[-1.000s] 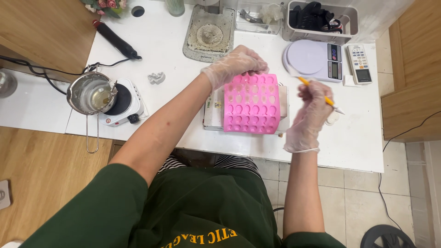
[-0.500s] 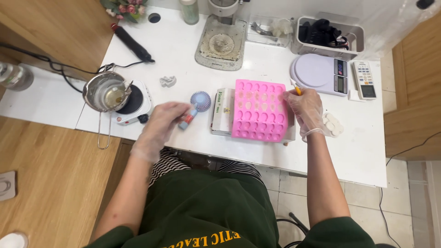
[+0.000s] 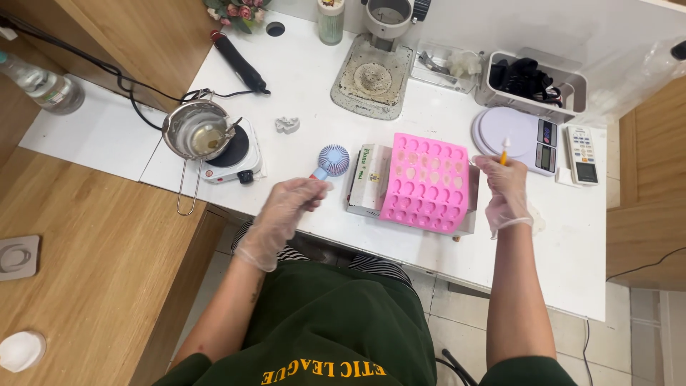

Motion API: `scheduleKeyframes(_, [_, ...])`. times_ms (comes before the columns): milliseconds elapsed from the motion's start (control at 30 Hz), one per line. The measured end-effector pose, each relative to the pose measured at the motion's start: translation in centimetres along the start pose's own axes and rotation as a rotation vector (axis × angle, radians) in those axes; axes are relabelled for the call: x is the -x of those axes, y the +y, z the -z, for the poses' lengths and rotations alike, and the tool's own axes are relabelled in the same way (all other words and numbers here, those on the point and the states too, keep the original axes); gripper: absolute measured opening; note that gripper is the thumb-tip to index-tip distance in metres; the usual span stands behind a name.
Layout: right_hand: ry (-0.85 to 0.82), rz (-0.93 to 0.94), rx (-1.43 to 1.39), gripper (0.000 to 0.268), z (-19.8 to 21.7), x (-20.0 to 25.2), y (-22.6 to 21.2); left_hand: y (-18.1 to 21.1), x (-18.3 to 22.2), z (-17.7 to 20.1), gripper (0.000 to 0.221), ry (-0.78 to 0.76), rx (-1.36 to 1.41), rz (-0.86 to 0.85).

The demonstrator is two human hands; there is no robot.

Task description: The recorder is making candles by pouring wax into molds, scraping excess wax, and demolding finished pieces.

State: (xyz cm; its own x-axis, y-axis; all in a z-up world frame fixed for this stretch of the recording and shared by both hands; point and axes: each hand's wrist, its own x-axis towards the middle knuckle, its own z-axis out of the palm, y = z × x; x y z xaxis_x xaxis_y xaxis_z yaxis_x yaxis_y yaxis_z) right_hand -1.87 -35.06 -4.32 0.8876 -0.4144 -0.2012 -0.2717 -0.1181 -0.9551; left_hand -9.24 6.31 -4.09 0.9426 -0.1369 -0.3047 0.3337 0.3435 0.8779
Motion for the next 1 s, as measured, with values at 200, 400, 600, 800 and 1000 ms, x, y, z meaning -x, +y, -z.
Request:
scheduleKeyframes(200, [0.024, -0.066, -0.085, 0.014, 0.5, 1.8, -2.2, -2.9, -2.2, -0.7, 0.024, -0.095, 0.072, 0.053])
scheduleKeyframes(400, [0.077, -0.034, -0.018, 0.015, 0.7, 0.7, -1.8, -3.4, -1.6, -0.2, 0.025, -0.082, 0.087, 0.056])
scheduleKeyframes(600, [-0.029, 0.132, -0.183, 0.014, 0.1, 2.0, -2.7, -1.7, -1.5, 1.8, 0.027, -0.048, 0.133, -0.025])
scheduleKeyframes(800, [-0.137, 0.172, -0.268, 0.017, -0.7, 3.5, -1.9, 8.3, -3.0, 11.9, 0.033, 0.311, -0.217, -0.443])
scheduleKeyframes(1000, [-0.039, 0.108, -0.272, 0.011, -0.7, 5.4, -1.3, 12.5, -7.8, 17.9, 0.032, 0.877, -1.702, -0.927])
